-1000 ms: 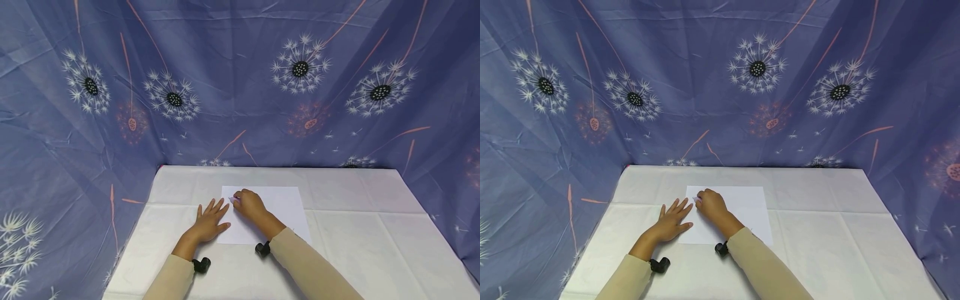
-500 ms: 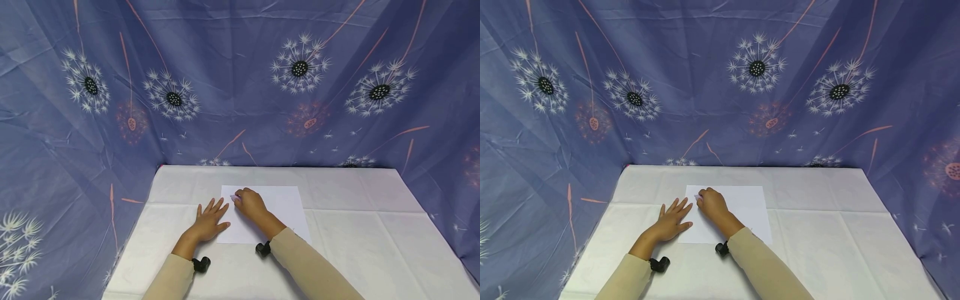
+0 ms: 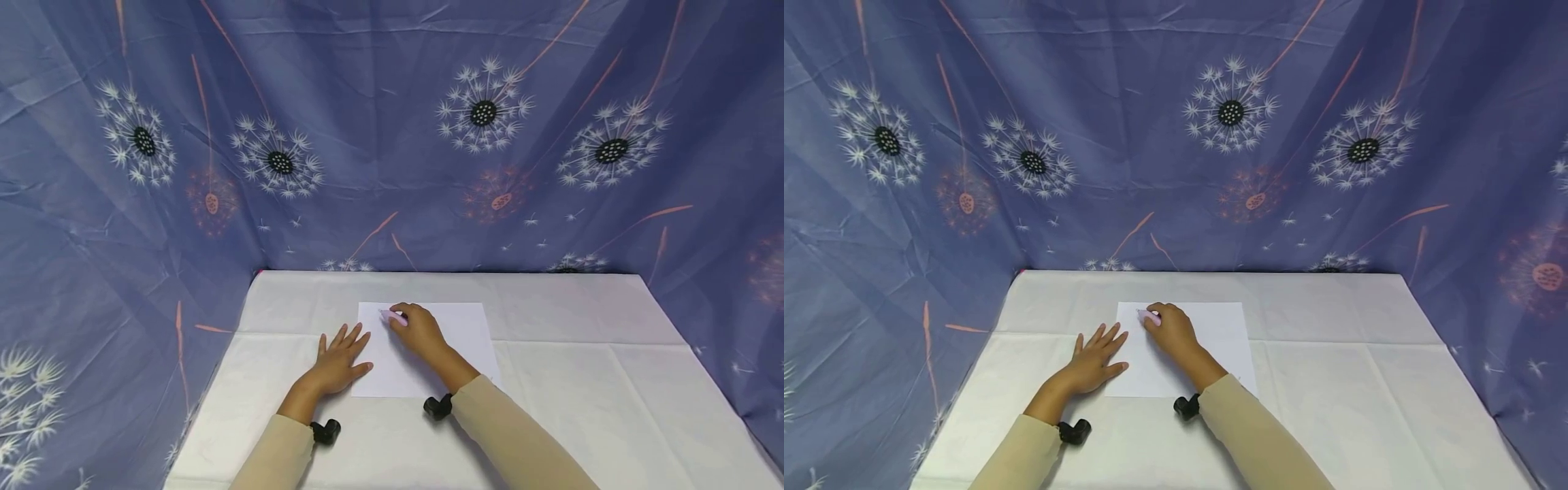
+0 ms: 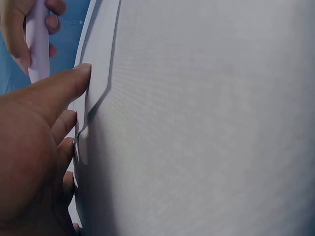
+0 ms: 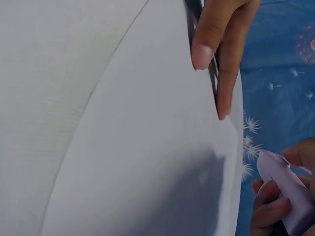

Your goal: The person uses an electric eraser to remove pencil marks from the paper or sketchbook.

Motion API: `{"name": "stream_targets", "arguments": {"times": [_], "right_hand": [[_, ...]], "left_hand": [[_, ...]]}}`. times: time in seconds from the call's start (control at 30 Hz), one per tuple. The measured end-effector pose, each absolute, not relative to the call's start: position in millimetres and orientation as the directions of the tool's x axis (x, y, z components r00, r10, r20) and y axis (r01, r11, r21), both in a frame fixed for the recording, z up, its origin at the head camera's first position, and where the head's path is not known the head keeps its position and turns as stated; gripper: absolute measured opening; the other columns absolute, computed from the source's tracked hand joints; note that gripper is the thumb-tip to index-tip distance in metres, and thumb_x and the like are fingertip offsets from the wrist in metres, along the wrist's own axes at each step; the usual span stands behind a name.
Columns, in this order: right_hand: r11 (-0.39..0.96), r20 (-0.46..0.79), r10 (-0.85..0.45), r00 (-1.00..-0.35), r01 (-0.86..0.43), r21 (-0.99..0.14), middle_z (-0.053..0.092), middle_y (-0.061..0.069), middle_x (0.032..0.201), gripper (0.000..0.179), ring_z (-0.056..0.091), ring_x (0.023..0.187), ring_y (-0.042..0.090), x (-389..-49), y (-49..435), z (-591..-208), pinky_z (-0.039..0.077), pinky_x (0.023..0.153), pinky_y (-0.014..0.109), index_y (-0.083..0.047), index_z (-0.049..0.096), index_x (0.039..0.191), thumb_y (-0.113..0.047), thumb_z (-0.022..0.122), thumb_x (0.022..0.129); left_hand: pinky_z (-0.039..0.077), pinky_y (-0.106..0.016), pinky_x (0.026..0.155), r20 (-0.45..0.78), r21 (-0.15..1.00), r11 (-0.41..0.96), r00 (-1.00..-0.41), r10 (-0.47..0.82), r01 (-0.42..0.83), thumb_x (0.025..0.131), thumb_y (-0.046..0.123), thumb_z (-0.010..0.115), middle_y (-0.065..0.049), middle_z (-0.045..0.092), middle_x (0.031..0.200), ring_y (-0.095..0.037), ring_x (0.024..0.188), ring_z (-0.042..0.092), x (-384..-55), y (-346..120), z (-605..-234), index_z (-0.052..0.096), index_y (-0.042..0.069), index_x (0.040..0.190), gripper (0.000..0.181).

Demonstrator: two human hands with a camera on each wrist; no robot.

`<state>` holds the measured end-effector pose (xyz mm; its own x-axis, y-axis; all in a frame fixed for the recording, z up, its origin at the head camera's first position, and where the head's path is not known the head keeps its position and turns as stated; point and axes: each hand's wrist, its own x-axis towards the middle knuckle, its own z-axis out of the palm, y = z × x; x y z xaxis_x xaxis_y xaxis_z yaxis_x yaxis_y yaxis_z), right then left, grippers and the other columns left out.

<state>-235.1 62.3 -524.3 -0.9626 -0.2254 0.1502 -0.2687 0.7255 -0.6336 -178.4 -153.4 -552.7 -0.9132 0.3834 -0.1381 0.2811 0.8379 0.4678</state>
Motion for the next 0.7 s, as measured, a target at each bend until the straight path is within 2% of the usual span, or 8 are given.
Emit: {"name": "stream_targets", "arguments": {"times": [0.23,0.47,0.7], "right_hand": [[0.654,0.115,-0.181,-0.977,-0.207,-0.728,0.073,0.011,0.110,0.035,0.067,0.093,0.021,-223.3,75.5,-521.9,0.055,0.083,0.039,-0.009,0.072,0.121,-0.020,0.076,0.087],[0.568,0.038,-0.095,-0.995,-0.086,-0.818,0.068,0.008,0.100,0.033,0.057,0.081,0.017,-214.2,94.5,-517.1,0.047,0.070,0.028,-0.011,0.068,0.117,-0.018,0.077,0.086],[0.556,0.014,-0.010,-1.000,-0.017,-0.831,0.068,0.008,0.101,0.034,0.058,0.083,0.018,-206.4,113.3,-514.5,0.046,0.067,0.026,-0.015,0.067,0.120,-0.022,0.076,0.088]], "left_hand": [[-0.002,-0.076,0.117,-0.131,0.492,0.823,-0.911,0.391,0.283,0.101,0.044,0.058,-0.009,0.019,0.170,-0.040,0.158,0.008,-175.6,-152.6,-552.4,0.035,0.016,0.159,0.068],[-0.002,-0.074,0.119,-0.137,0.488,0.830,-0.915,0.379,0.270,0.101,0.044,0.057,-0.007,0.019,0.171,-0.038,0.159,0.007,-175.0,-151.7,-549.7,0.035,0.018,0.159,0.067],[-0.004,-0.074,0.119,-0.129,0.498,0.824,-0.916,0.379,0.271,0.101,0.043,0.058,-0.008,0.018,0.171,-0.039,0.159,0.007,-175.2,-152.4,-548.7,0.035,0.017,0.159,0.068]]}}
